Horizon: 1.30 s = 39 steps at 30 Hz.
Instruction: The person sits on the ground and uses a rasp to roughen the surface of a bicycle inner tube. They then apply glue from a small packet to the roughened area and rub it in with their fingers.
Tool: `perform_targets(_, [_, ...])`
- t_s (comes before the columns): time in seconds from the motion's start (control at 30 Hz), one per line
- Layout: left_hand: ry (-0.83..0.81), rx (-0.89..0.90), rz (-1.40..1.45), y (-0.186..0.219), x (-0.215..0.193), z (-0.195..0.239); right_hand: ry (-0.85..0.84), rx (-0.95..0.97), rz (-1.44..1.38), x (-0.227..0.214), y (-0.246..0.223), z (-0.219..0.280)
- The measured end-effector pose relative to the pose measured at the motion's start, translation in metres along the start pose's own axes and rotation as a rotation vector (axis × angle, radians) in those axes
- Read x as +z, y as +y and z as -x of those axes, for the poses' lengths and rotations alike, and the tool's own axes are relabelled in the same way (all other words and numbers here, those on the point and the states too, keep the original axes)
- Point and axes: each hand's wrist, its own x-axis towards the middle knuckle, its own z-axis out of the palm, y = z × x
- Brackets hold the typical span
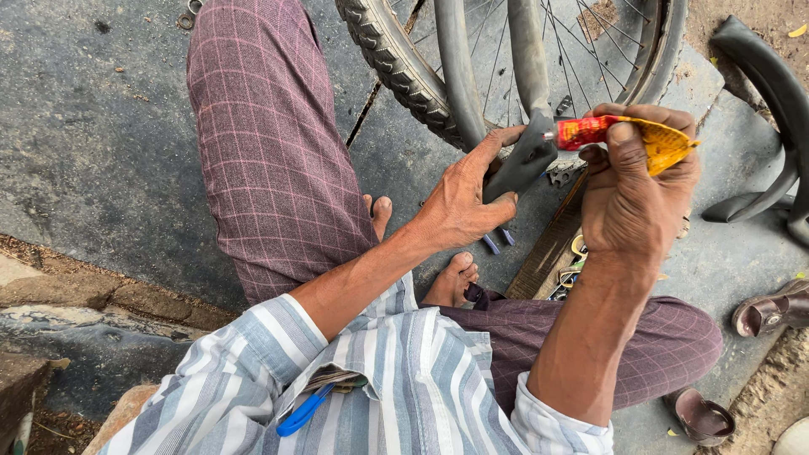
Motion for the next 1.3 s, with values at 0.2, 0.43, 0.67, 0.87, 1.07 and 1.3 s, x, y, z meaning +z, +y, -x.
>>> perform_targets(0.2, [-0.001,0.011,0.084,0.004,-0.003,0.0,-0.037,-0.056,0.059,0.006,0.007,0.001])
perform_targets(0.43, [-0.01,0.003,0.16,-0.001,-0.008,-0.005,-0.079,-0.272,0.26,0.002,0.011,0.008])
perform_targets(0.67, [-0.051,-0.05,0.347,-0.008,-0.009,-0.007,-0.085,-0.519,0.604,0.0,0.03,0.009])
perform_targets(0.87, [-0.036,-0.053,0.345,-0.005,-0.01,-0.009,-0.071,-0.568,0.707,0.003,0.04,0.014])
perform_targets(1.07, [-0.031,-0.041,0.342,-0.005,-0.012,-0.009,-0.043,-0.617,0.783,0.007,0.044,0.015])
perform_targets(1.3, [-0.034,-0.015,0.391,-0.005,-0.013,-0.01,-0.04,-0.636,0.738,0.01,0.05,0.015])
